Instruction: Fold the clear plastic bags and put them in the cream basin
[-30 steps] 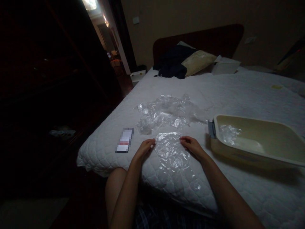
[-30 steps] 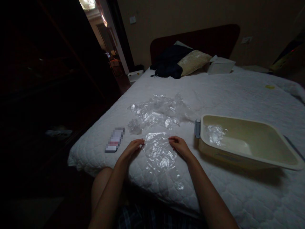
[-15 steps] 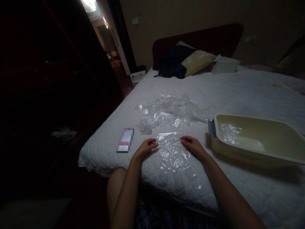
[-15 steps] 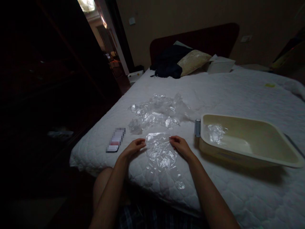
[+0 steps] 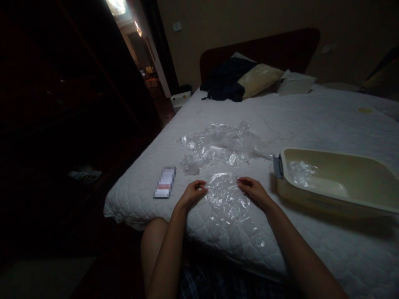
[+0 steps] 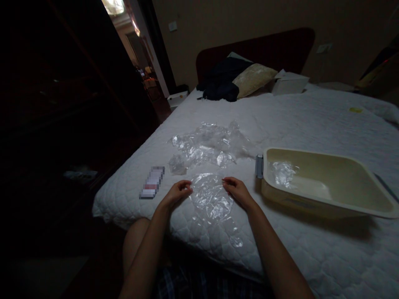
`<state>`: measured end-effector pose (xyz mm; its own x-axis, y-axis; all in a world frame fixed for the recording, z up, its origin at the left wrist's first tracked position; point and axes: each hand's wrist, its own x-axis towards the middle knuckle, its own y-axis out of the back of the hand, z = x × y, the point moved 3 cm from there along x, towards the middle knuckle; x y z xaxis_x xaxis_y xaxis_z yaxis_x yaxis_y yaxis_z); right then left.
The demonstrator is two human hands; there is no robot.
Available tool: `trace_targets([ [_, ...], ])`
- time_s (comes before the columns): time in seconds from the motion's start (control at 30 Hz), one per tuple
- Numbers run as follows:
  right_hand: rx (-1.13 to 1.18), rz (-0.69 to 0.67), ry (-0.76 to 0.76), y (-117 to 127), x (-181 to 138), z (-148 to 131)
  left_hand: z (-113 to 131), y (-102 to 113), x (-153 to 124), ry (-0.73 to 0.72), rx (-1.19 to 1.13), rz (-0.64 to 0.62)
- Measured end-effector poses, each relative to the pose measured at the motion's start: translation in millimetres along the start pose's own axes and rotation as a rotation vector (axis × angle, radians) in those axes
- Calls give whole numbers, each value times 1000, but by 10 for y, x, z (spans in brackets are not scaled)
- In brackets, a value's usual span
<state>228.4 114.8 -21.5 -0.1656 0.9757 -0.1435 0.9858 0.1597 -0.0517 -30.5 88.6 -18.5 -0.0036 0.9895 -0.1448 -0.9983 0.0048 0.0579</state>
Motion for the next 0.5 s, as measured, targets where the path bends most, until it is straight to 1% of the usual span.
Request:
trace_targets([
  [0.13, -6, -5, -6, 3, 0, 2, 31, 2, -7, 27, -44, -27],
  [0.27, 10, -23, 10, 9, 10, 26, 20, 10, -13, -27, 35, -53],
  [0.37, -3, -28, 23, 14, 19, 40, -12, 2, -11, -52, 63, -18],
  [0.5, -30, -19, 44, 19, 20, 36, -17, -21, -14, -80, 180, 50],
])
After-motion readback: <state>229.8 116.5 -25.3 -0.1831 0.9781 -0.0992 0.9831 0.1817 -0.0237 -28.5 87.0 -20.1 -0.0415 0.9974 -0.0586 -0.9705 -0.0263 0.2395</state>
